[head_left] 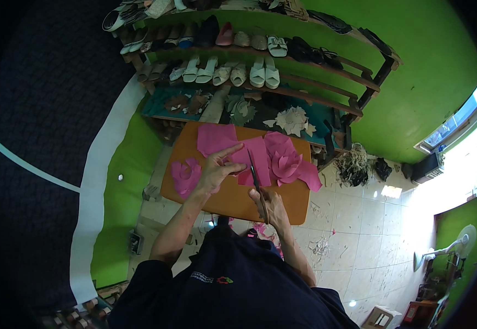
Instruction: Cutting pink fabric into specific shapes using scissors on a workbench.
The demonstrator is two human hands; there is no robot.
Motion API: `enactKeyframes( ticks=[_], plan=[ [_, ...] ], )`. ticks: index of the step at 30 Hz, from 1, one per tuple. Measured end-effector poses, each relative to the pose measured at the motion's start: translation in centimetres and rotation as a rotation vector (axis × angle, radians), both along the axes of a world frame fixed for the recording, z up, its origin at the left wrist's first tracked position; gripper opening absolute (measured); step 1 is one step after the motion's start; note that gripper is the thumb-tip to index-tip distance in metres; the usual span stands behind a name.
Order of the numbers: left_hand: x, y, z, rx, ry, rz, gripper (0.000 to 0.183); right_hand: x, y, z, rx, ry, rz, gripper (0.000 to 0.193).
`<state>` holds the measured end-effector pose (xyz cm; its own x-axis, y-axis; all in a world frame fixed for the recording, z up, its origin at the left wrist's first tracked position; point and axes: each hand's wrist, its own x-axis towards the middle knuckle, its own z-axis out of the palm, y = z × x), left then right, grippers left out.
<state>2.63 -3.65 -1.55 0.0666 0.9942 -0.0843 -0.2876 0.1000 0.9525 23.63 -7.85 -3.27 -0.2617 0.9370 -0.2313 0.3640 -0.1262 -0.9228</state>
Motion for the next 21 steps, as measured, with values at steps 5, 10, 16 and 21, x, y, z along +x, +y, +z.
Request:
enactKeyframes(
  ticks=[5,10,16,21],
  plan=[
    [-0.4,0.2,-0.7,0.020,-0.006,-0.025,0.056,-0.1,-0.2,0.5,-0.007,-0.034,-0.044,0.071],
    [-0.2,0.3,-0.6,0.020,-0.014,-0.010,0.057,0.0,-0.3,0.0,-0.028,-0.045,-0.051,0.070],
    [0.7,0.7,-0.9,0.029,-0.089,0.122,0.058,0.4,-0.5,-2.4,-0.002,0.062,-0.054,0.060],
    [1.6,0.4,-2.5,0.039,-0.036,0.097,0.055,0.0,0.1,-2.6,-0.069,0.090,-0.077,0.060]
  ],
)
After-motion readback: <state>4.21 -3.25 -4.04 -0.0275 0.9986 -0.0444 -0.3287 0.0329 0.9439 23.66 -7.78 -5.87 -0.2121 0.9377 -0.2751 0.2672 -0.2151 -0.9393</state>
